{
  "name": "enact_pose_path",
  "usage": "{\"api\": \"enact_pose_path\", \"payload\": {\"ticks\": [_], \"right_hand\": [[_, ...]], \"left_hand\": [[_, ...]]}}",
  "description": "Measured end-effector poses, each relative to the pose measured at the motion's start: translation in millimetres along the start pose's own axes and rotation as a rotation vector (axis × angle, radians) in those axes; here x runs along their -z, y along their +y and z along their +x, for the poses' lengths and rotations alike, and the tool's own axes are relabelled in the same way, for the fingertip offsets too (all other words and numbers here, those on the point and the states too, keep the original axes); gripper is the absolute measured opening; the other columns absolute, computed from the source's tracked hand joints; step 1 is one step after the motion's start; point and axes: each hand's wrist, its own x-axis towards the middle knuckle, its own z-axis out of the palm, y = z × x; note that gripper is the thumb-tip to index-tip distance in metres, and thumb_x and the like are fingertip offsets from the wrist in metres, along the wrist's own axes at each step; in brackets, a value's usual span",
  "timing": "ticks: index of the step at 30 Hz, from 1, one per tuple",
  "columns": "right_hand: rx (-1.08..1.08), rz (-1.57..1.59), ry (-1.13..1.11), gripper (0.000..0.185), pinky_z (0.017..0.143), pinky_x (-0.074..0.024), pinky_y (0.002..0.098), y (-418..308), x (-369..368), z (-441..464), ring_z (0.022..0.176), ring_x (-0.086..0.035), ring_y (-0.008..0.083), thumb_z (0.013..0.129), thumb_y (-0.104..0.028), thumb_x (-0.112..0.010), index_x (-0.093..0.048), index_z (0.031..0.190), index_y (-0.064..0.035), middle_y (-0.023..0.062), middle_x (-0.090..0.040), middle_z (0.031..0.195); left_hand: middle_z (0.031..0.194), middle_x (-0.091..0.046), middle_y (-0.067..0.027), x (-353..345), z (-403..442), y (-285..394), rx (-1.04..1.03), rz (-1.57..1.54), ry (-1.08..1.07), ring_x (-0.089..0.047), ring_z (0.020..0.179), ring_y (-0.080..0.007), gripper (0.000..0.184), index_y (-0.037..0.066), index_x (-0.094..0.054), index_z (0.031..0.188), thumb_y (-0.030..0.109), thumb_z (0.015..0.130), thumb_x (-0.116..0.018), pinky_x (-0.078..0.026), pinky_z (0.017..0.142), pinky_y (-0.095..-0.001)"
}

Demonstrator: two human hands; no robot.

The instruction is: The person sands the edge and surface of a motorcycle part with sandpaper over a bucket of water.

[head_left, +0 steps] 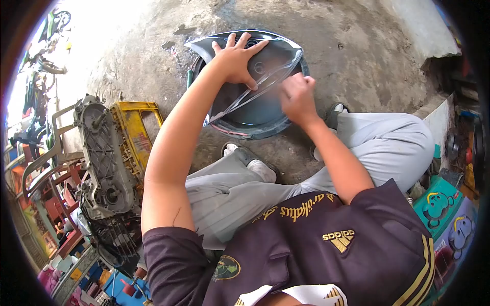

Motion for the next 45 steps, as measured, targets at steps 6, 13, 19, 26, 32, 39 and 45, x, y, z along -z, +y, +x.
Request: {"api": "enact_pose_path", "payload": {"ticks": [6, 13, 19, 26, 32, 39, 45], "right_hand": [[-0.053, 0.094, 0.099, 0.007, 0.096, -0.0364, 0.0456, 18, 14, 14, 0.095, -0.064, 0.0241, 0.083, -0.01, -0.075, -0.069, 0.085, -0.0138, 0.0003, -0.07, 0.085], [0.011, 0.051, 0.074, 0.006, 0.095, -0.037, 0.0455, -12, -1, 10, 0.092, -0.064, 0.0248, 0.085, -0.01, -0.072, -0.069, 0.084, -0.0144, -0.0001, -0.068, 0.083], [-0.146, 0.029, 0.288, 0.004, 0.093, -0.037, 0.047, 15, 1, 14, 0.091, -0.063, 0.0257, 0.085, -0.011, -0.072, -0.069, 0.085, -0.0144, -0.0001, -0.068, 0.082], [-0.102, 0.147, 0.183, 0.004, 0.095, -0.0423, 0.0458, -20, 9, 3, 0.092, -0.067, 0.0249, 0.089, -0.014, -0.075, -0.073, 0.089, -0.0102, 0.0051, -0.072, 0.089], [-0.673, 0.927, 0.27, 0.015, 0.079, -0.056, 0.0339, -11, 25, 23, 0.088, -0.07, 0.016, 0.091, -0.009, -0.082, -0.074, 0.101, -0.0015, 0.0075, -0.075, 0.097], [-0.804, 1.484, 0.149, 0.018, 0.08, -0.0509, 0.022, -40, 71, 37, 0.09, -0.067, 0.0083, 0.094, -0.002, -0.08, -0.074, 0.111, -0.0007, 0.0016, -0.074, 0.098], [-0.8, 1.566, -0.031, 0.02, 0.08, -0.0446, 0.0245, -61, 79, 35, 0.089, -0.062, 0.004, 0.095, -0.01, -0.081, -0.076, 0.114, -0.0066, -0.0028, -0.076, 0.103]], "left_hand": [[0.18, -0.02, -0.0166, 0, -1, 0, 0.003, 0.008, 0.011, -0.017, 0.164, -0.0493, 0.143, 0.047, -0.022, 0.171, 0.047, 0.053, -0.102, -0.02, 0.118, -0.0861], [0.18, -0.019, -0.0168, 0, 2, 0, 0.013, -0.003, -0.003, -0.016, 0.164, -0.0497, 0.143, 0.048, -0.022, 0.171, 0.047, 0.053, -0.102, -0.019, 0.118, -0.0865], [0.18, -0.019, -0.0157, -2, -2, 1, 0.012, -0.001, 0.005, -0.016, 0.164, -0.049, 0.144, 0.047, -0.022, 0.171, 0.046, 0.052, -0.102, -0.019, 0.119, -0.0865], [0.18, -0.02, -0.0147, 5, -2, 0, 0.027, -0.012, -0.005, -0.016, 0.165, -0.0469, 0.145, 0.047, -0.024, 0.171, 0.046, 0.049, -0.102, -0.018, 0.119, -0.0862], [0.178, -0.028, -0.0123, -2, -27, 1, -0.071, 0.113, 0.219, -0.021, 0.165, -0.0399, 0.133, 0.042, -0.026, 0.172, 0.057, 0.061, -0.097, -0.015, 0.123, -0.0826], [0.151, -0.06, -0.0088, 59, -98, 22, 0.047, 0.012, 0.328, -0.049, 0.148, -0.0303, 0.073, 0.03, -0.063, 0.149, 0.058, 0.085, -0.084, -0.027, 0.118, -0.0727], [0.12, -0.074, -0.0099, 76, -159, 73, 0.137, -0.089, 0.495, -0.066, 0.123, -0.0312, 0.044, 0.017, -0.08, 0.12, 0.049, 0.09, -0.082, -0.041, 0.114, -0.0485]]}}
